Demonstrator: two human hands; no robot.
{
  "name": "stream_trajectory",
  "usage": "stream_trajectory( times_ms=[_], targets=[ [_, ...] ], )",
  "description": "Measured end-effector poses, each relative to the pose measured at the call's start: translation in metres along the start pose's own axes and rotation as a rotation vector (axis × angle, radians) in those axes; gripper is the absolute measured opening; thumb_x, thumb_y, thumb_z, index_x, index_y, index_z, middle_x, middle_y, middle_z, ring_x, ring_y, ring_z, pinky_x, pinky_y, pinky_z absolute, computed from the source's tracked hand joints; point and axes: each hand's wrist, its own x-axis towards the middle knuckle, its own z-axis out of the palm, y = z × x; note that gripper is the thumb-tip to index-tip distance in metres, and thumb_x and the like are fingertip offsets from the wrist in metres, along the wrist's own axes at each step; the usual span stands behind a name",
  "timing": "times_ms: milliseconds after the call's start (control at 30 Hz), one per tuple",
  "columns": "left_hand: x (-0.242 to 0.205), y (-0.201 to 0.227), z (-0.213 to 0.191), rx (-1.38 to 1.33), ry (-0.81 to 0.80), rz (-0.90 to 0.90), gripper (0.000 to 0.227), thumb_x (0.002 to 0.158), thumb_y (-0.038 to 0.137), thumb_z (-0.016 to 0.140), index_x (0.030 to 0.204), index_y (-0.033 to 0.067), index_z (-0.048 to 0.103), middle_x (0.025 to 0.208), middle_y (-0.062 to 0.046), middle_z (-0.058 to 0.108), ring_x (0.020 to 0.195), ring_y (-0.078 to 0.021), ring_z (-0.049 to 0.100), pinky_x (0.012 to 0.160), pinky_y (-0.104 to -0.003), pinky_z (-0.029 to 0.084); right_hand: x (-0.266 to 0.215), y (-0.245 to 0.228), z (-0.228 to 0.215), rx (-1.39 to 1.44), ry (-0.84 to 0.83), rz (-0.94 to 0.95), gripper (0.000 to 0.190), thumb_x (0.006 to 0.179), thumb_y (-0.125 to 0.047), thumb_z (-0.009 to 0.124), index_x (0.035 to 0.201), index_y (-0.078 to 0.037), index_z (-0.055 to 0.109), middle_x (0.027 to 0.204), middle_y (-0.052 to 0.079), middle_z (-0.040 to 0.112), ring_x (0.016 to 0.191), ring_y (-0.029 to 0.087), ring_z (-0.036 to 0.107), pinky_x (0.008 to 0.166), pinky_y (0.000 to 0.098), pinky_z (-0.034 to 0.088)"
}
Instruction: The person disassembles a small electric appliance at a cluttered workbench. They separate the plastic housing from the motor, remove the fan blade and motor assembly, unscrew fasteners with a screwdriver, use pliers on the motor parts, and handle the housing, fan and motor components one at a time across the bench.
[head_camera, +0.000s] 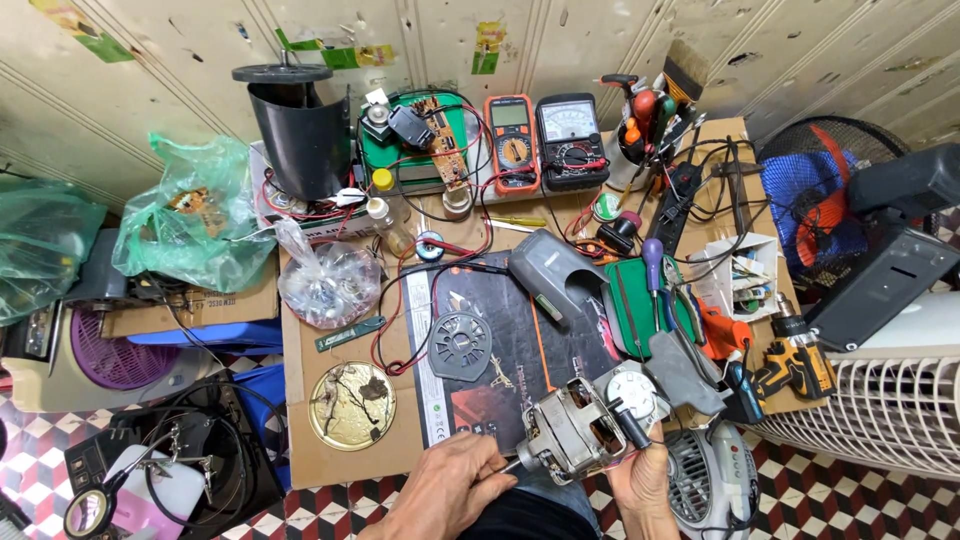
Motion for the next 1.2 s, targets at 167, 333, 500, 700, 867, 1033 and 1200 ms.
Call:
stream_trajectory(
  times_ms=[167,333,500,700,867,1033,1200],
  targets=[
    [0.003,0.007,0.002,-0.022,0.068,0.002,0.029,0.083,0.02,0.083,0.085,0.0034,0.059,0.081,-0.011,0.065,0.08,-0.0285,0.065,0.069,-0.04,0.052,0.001,0.002,-0.004,0.054,-0.073,-0.001,0.046,0.096,-0.03,0.068,0.134,-0.006,0.062,0.123,0.01,0.072,0.111,0.027,0.068,0.099,0.0488,0.053],
    [0.004,0.012,0.003,-0.001,0.068,0.03,0.027,0.083,0.019,0.082,0.086,0.0033,0.06,0.082,-0.011,0.064,0.081,-0.029,0.065,0.07,-0.041,0.051,0.004,0.005,-0.015,0.089,-0.109,0.006,0.046,0.096,-0.023,0.069,0.137,-0.003,0.061,0.127,0.015,0.069,0.114,0.03,0.066,0.101,0.0506,0.051],
    [0.006,0.013,0.004,0.01,0.053,0.047,0.023,0.087,0.021,0.079,0.086,0.0031,0.065,0.08,-0.013,0.065,0.08,-0.0323,0.066,0.07,-0.042,0.051,-0.01,-0.001,0.011,0.084,-0.063,0.042,0.056,0.089,-0.029,0.069,0.137,-0.001,0.058,0.133,0.023,0.065,0.122,0.037,0.062,0.105,0.0529,0.047],
    [0.007,0.005,0.006,-0.028,-0.001,0.046,0.02,0.091,0.023,0.075,0.092,0.0037,0.071,0.08,-0.015,0.069,0.08,-0.0332,0.069,0.069,-0.043,0.054,-0.013,-0.003,0.014,0.085,-0.112,0.064,0.059,0.089,-0.031,0.067,0.138,0.001,0.058,0.135,0.023,0.065,0.122,0.037,0.062,0.106,0.0529,0.046],
    [0.01,0.014,-0.014,-0.15,-0.133,-0.033,0.021,0.095,0.024,0.068,0.103,0.0049,0.072,0.085,-0.014,0.072,0.084,-0.0304,0.074,0.074,-0.041,0.056,-0.008,0.004,-0.003,0.098,-0.078,-0.017,0.055,0.091,-0.029,0.067,0.139,-0.003,0.059,0.131,0.017,0.067,0.118,0.034,0.063,0.102,0.0523,0.049],
    [0.012,-0.008,-0.015,0.007,-0.128,0.012,0.019,0.097,0.022,0.068,0.105,0.0048,0.071,0.087,-0.015,0.071,0.086,-0.0319,0.071,0.075,-0.041,0.055,0.006,0.02,-0.053,0.021,-0.119,-0.24,0.05,0.094,-0.007,0.064,0.142,-0.003,0.054,0.128,0.007,0.067,0.117,0.022,0.063,0.102,0.0376,0.051],
    [0.016,-0.036,-0.004,0.017,0.034,-0.008,0.019,0.087,0.02,0.077,0.097,0.0039,0.072,0.088,-0.013,0.072,0.084,-0.0315,0.072,0.071,-0.04,0.055,-0.054,0.0,0.076,-0.276,-0.052,-0.38,0.059,0.086,0.002,0.067,0.14,-0.002,0.043,0.121,0.009,0.063,0.105,0.019,0.061,0.092,0.0357,0.049]
  ],
)
